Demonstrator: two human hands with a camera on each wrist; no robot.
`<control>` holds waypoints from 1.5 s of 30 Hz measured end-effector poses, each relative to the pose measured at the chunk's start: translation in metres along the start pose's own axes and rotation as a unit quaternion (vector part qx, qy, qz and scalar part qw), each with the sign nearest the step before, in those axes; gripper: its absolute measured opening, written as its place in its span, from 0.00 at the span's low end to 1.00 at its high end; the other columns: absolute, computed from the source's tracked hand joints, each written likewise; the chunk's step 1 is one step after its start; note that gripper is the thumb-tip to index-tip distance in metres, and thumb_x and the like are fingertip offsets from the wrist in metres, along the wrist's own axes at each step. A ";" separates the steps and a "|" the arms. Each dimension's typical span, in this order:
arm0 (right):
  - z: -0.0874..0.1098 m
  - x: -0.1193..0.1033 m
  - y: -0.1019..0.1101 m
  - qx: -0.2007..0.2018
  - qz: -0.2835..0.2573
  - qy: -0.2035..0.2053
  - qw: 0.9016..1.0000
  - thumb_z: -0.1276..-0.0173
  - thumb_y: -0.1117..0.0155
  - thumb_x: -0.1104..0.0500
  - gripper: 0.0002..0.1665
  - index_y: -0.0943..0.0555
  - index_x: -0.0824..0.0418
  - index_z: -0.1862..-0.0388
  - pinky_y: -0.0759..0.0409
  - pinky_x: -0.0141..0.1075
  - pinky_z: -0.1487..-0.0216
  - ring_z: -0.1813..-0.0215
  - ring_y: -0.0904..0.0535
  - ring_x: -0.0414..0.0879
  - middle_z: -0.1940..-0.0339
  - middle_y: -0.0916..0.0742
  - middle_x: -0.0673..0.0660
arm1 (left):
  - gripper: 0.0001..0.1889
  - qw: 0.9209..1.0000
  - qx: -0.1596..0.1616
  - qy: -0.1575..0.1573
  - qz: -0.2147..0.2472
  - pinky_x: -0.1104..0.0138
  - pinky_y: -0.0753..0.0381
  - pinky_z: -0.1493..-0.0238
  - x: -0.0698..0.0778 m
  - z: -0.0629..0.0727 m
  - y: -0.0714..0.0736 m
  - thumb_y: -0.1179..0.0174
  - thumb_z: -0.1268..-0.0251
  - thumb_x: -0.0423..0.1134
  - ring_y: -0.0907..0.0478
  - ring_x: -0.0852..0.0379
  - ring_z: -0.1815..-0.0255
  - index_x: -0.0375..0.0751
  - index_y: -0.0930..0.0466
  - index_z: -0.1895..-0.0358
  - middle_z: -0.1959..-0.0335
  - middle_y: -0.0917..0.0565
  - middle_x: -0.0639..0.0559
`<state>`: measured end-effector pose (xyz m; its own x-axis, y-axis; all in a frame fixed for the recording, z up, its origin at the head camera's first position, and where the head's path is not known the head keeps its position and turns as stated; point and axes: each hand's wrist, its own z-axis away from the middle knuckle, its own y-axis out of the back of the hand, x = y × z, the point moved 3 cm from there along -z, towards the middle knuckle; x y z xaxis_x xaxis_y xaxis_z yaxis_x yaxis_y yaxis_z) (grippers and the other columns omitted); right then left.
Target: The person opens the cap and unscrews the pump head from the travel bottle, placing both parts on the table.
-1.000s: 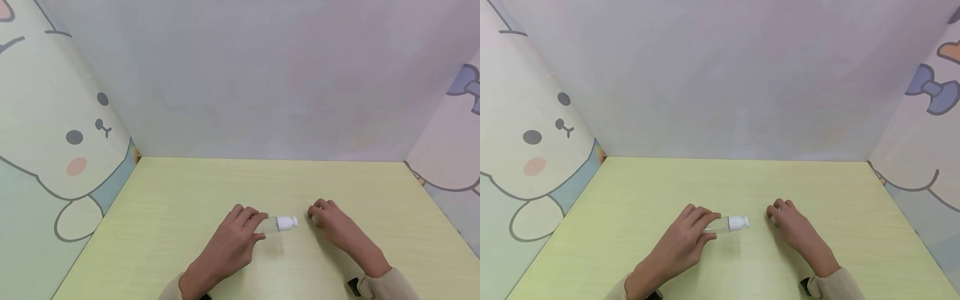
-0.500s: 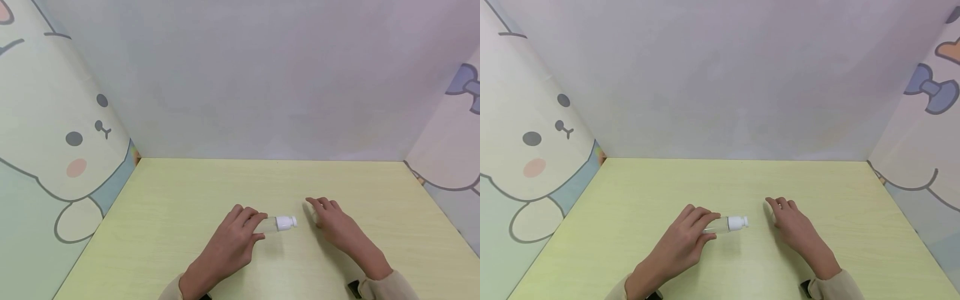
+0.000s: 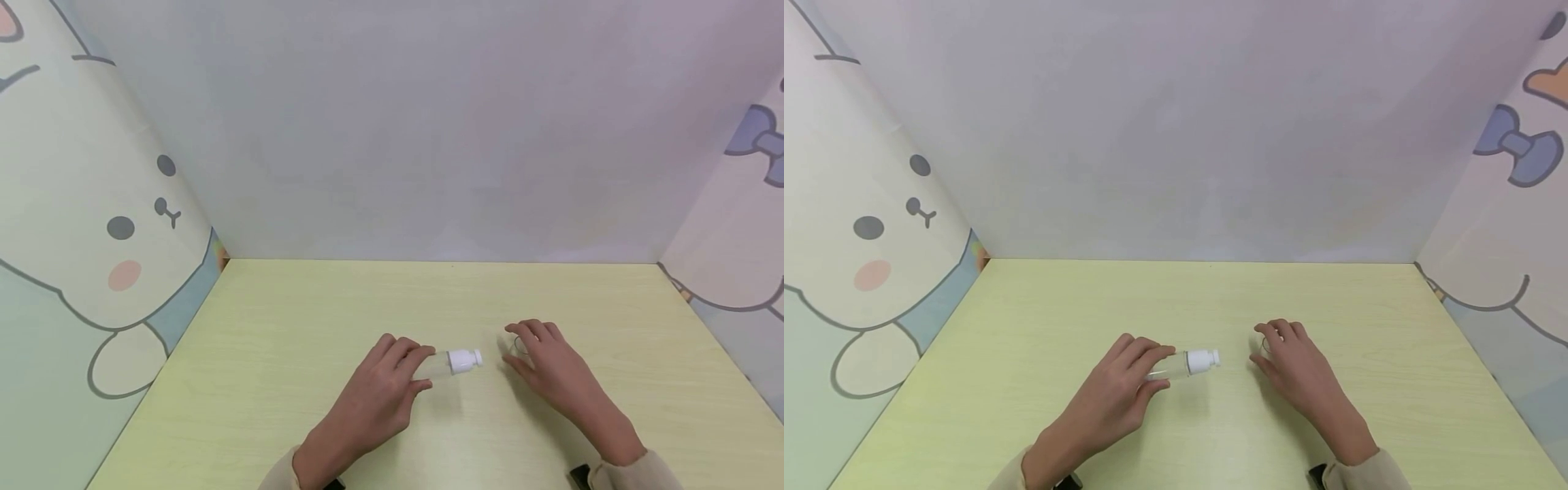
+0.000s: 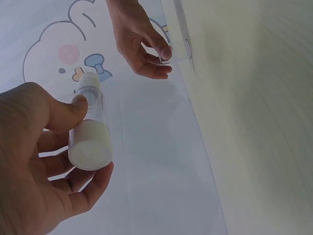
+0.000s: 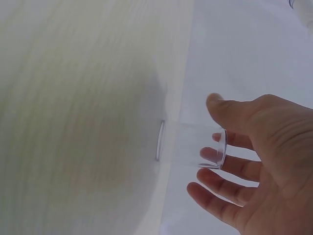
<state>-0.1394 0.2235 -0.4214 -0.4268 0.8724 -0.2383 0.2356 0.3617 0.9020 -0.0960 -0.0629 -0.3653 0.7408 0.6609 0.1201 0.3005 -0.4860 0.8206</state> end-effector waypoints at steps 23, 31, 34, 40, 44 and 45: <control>-0.003 -0.014 0.012 0.140 -0.014 0.068 0.988 0.47 0.19 0.67 0.22 0.14 0.59 0.52 0.20 0.46 0.55 0.48 0.19 0.53 0.53 0.12 0.56 | 0.19 0.999 -0.006 0.020 0.039 0.72 0.21 0.53 -0.003 0.000 -0.002 0.28 0.33 0.39 0.25 0.59 0.55 0.43 0.18 0.42 0.51 0.16 0.56; -0.001 -0.017 0.009 0.142 -0.036 0.066 0.987 0.42 0.22 0.65 0.19 0.15 0.58 0.51 0.24 0.36 0.54 0.45 0.21 0.50 0.50 0.13 0.54 | 0.19 0.998 -0.009 0.025 0.051 0.72 0.21 0.53 -0.004 0.000 -0.003 0.29 0.32 0.39 0.25 0.59 0.54 0.44 0.18 0.41 0.51 0.16 0.56; 0.000 -0.020 0.009 0.141 -0.052 0.071 0.986 0.38 0.25 0.63 0.17 0.15 0.58 0.50 0.24 0.35 0.53 0.44 0.22 0.50 0.49 0.14 0.54 | 0.19 0.998 -0.011 0.030 0.057 0.72 0.21 0.52 -0.004 0.000 -0.003 0.29 0.32 0.39 0.24 0.58 0.53 0.44 0.19 0.40 0.51 0.17 0.57; 0.001 -0.027 0.009 0.143 -0.109 0.066 0.982 0.44 0.22 0.69 0.23 0.15 0.57 0.49 0.28 0.22 0.43 0.42 0.22 0.48 0.48 0.14 0.52 | 0.19 0.997 -0.012 0.035 0.063 0.71 0.20 0.51 -0.004 0.000 -0.003 0.29 0.32 0.39 0.24 0.58 0.52 0.44 0.19 0.40 0.50 0.16 0.56; 0.002 -0.032 0.009 0.143 -0.144 0.061 0.977 0.45 0.22 0.72 0.26 0.15 0.58 0.47 0.30 0.16 0.40 0.42 0.22 0.45 0.47 0.14 0.50 | 0.19 0.997 -0.012 0.039 0.066 0.71 0.21 0.51 -0.004 0.000 -0.003 0.29 0.32 0.39 0.24 0.59 0.52 0.44 0.19 0.40 0.50 0.16 0.56; 0.002 -0.033 0.008 0.140 -0.153 0.060 0.976 0.45 0.22 0.72 0.26 0.16 0.58 0.47 0.29 0.17 0.41 0.43 0.22 0.44 0.47 0.14 0.50 | 0.19 0.997 -0.013 0.040 0.067 0.72 0.21 0.52 -0.003 0.000 -0.003 0.29 0.32 0.39 0.24 0.59 0.53 0.44 0.19 0.40 0.50 0.17 0.57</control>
<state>-0.1218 0.1983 -0.4065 -0.6100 0.6701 -0.4229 0.3035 0.6906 0.6564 -0.0995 -0.0638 -0.3682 0.7226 0.6349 0.2732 0.1859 -0.5592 0.8079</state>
